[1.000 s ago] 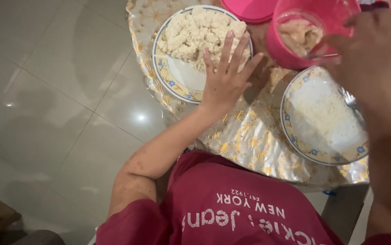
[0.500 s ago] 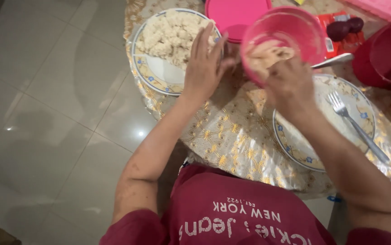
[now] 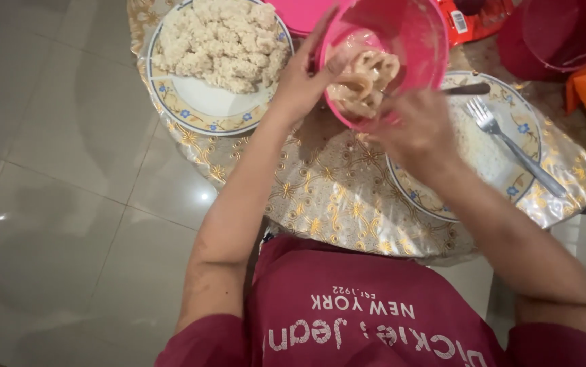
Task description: Bread pieces of food by dipping them in batter and then dredging them in breadcrumbs.
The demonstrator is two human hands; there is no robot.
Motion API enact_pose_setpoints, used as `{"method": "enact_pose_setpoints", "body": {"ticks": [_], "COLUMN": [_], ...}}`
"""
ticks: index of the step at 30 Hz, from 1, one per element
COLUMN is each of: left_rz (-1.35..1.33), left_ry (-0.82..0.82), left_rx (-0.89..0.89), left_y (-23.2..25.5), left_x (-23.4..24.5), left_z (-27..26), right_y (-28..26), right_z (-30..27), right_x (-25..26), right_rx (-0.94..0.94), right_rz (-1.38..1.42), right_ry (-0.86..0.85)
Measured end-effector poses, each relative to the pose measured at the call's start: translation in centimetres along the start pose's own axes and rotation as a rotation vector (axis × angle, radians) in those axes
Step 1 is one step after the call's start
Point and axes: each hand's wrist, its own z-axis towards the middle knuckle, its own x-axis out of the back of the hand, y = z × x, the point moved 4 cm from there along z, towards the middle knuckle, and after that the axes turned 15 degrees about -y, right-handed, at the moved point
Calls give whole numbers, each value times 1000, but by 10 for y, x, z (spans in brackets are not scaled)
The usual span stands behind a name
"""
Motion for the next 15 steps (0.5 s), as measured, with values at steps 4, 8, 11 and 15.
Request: {"method": "enact_pose_setpoints", "body": {"ticks": [4, 8, 11, 15], "left_rz": [-124, -247, -249, -239], "left_ry": [104, 73, 57, 64], "left_rx": [-108, -182, -204, -198], "left_y": [-14, 0, -1, -15], "left_x": [1, -7, -4, 2], "left_z": [0, -9, -15, -15], "right_y": [25, 40, 42, 23], "right_z": [20, 20, 15, 32], "right_x": [55, 58, 49, 46], "right_rx": [-161, -349, -279, -254], "right_rz": [-129, -90, -252, -327], "right_ry": [-146, -395, -484, -586]}}
